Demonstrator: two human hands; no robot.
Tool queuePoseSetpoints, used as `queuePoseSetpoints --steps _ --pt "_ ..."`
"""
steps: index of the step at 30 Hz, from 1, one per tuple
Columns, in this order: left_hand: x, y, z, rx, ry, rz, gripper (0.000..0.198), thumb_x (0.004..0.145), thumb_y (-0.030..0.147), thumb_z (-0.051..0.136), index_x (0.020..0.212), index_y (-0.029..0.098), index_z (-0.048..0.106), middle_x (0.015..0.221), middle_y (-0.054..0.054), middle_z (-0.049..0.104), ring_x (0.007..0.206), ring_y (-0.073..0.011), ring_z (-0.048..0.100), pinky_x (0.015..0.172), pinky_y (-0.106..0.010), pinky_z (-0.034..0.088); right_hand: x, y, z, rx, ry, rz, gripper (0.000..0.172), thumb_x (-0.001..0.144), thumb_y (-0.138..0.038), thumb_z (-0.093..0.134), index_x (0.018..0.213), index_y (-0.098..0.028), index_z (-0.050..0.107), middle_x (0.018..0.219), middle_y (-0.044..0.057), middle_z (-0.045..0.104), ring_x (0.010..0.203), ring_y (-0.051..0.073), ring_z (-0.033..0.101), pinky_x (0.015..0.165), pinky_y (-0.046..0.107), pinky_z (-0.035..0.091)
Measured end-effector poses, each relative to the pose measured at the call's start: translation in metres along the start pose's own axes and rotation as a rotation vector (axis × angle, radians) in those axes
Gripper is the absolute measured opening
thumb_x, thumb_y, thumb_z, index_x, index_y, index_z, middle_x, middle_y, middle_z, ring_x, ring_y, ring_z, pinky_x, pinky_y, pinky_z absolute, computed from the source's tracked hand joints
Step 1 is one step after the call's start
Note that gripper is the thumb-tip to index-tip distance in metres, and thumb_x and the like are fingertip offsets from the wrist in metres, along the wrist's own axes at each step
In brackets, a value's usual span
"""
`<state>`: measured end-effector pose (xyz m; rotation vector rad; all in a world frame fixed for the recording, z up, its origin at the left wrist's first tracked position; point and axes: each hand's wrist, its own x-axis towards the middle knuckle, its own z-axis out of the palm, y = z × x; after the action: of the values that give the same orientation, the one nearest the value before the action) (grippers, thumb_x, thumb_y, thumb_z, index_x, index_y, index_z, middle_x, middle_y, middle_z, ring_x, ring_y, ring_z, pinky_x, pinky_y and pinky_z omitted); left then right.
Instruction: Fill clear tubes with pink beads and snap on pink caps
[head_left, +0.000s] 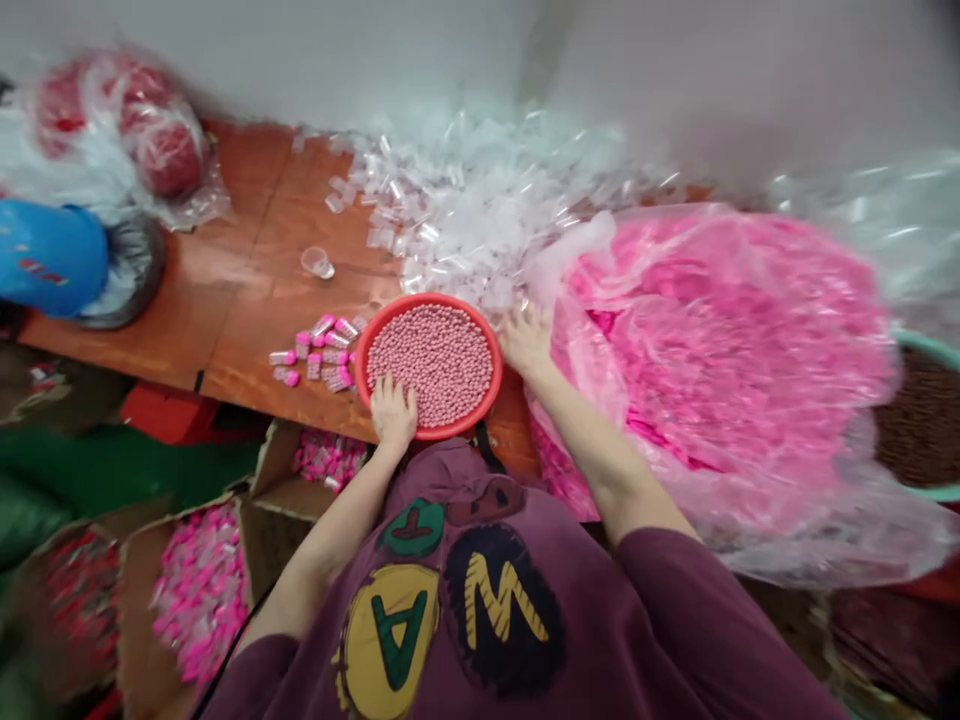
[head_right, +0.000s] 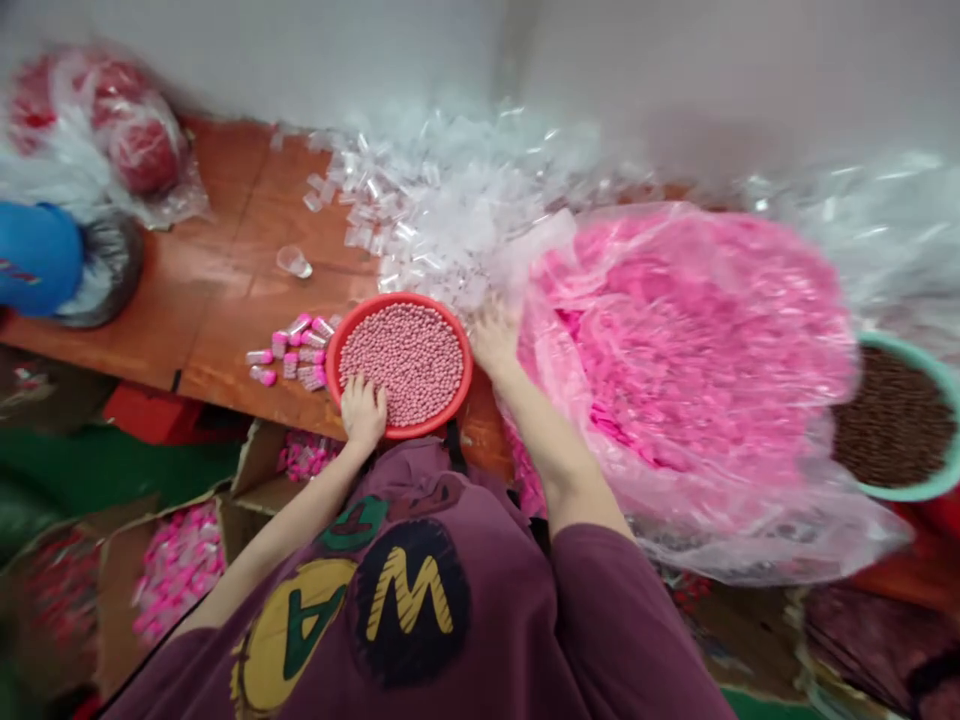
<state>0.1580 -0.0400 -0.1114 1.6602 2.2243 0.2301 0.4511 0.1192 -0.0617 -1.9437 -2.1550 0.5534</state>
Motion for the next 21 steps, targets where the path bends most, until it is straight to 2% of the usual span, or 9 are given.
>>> queuePoseSetpoints --steps 2,3,6,9,13,15,18,19,21 --pt "0.002 0.0 -0.001 -0.003 0.006 -0.009 0.053 0.118 0.036 0.054 0.153 0.006 0.08 0.186 -0.028 0.058 0.181 -0.0463 0.05 0.147 -0.071 0.043 0.003 0.032 0.007 0.006 0.011 0.097 0.056 0.106 -0.002 0.056 0.16 -0.001 0.07 0.185 0.034 0.055 0.186 0.045 0.032 0.15 0.081 0.013" --pt "0.003 -0.001 -0.001 -0.007 0.009 -0.009 0.051 0.117 0.036 0.056 0.153 0.008 0.08 0.185 -0.027 0.06 0.181 -0.046 0.05 0.146 -0.072 0.043 0.001 0.052 0.008 0.01 -0.012 0.105 0.061 0.107 0.0 0.054 0.167 0.003 0.064 0.19 0.036 0.048 0.189 0.045 0.026 0.15 0.082 0.008" --pt "0.005 -0.002 0.0 -0.004 0.003 -0.01 0.048 0.116 0.036 0.062 0.151 0.009 0.08 0.183 -0.028 0.063 0.181 -0.046 0.05 0.147 -0.073 0.042 -0.009 0.106 0.012 -0.034 -0.036 0.052 0.064 0.114 -0.01 0.057 0.178 0.0 0.056 0.198 0.032 0.035 0.193 0.043 0.012 0.151 0.08 -0.003" --pt "0.008 -0.003 0.0 0.018 -0.032 -0.005 0.048 0.114 0.036 0.066 0.149 0.007 0.081 0.183 -0.027 0.063 0.181 -0.0468 0.05 0.149 -0.071 0.039 -0.005 0.125 0.023 -0.105 -0.06 0.063 0.065 0.115 -0.012 0.059 0.179 -0.002 0.057 0.2 0.032 0.032 0.194 0.039 0.008 0.151 0.081 0.0" --pt "0.011 -0.007 0.001 0.038 -0.073 0.008 0.05 0.114 0.038 0.068 0.151 0.007 0.081 0.185 -0.026 0.061 0.182 -0.0464 0.048 0.149 -0.07 0.039 0.016 0.103 0.035 -0.15 -0.109 0.142 0.064 0.113 -0.009 0.062 0.176 -0.001 0.061 0.199 0.035 0.032 0.195 0.039 0.007 0.146 0.085 0.005" --pt "0.011 -0.008 0.002 0.031 -0.086 0.039 0.052 0.113 0.039 0.069 0.154 0.007 0.079 0.187 -0.026 0.06 0.182 -0.0469 0.047 0.149 -0.071 0.038 0.018 0.082 0.037 -0.069 -0.056 0.218 0.06 0.112 -0.009 0.063 0.171 0.0 0.066 0.194 0.038 0.039 0.19 0.04 0.022 0.146 0.083 0.01" --pt "0.009 -0.008 0.002 0.017 -0.104 0.076 0.054 0.114 0.038 0.067 0.157 0.007 0.078 0.187 -0.026 0.059 0.18 -0.0475 0.049 0.149 -0.072 0.038 -0.007 0.039 0.044 0.056 0.08 0.309 0.057 0.116 -0.009 0.046 0.168 0.003 0.066 0.174 0.039 0.062 0.167 0.034 0.056 0.144 0.065 0.037" --pt "0.008 -0.007 0.002 0.015 -0.112 0.079 0.053 0.114 0.038 0.066 0.156 0.008 0.078 0.187 -0.026 0.059 0.18 -0.0479 0.05 0.148 -0.072 0.039 -0.023 0.022 0.049 0.065 0.119 0.32 0.06 0.116 -0.009 0.037 0.168 0.005 0.063 0.168 0.039 0.065 0.165 0.033 0.057 0.142 0.06 0.043" --pt "0.006 -0.006 0.0 0.011 -0.133 0.093 0.05 0.114 0.038 0.066 0.152 0.009 0.081 0.188 -0.026 0.058 0.18 -0.0481 0.05 0.146 -0.072 0.041 -0.056 -0.013 0.065 0.077 0.166 0.312 0.061 0.113 -0.012 0.034 0.162 -0.006 0.069 0.161 0.032 0.071 0.157 0.034 0.063 0.139 0.059 0.048"
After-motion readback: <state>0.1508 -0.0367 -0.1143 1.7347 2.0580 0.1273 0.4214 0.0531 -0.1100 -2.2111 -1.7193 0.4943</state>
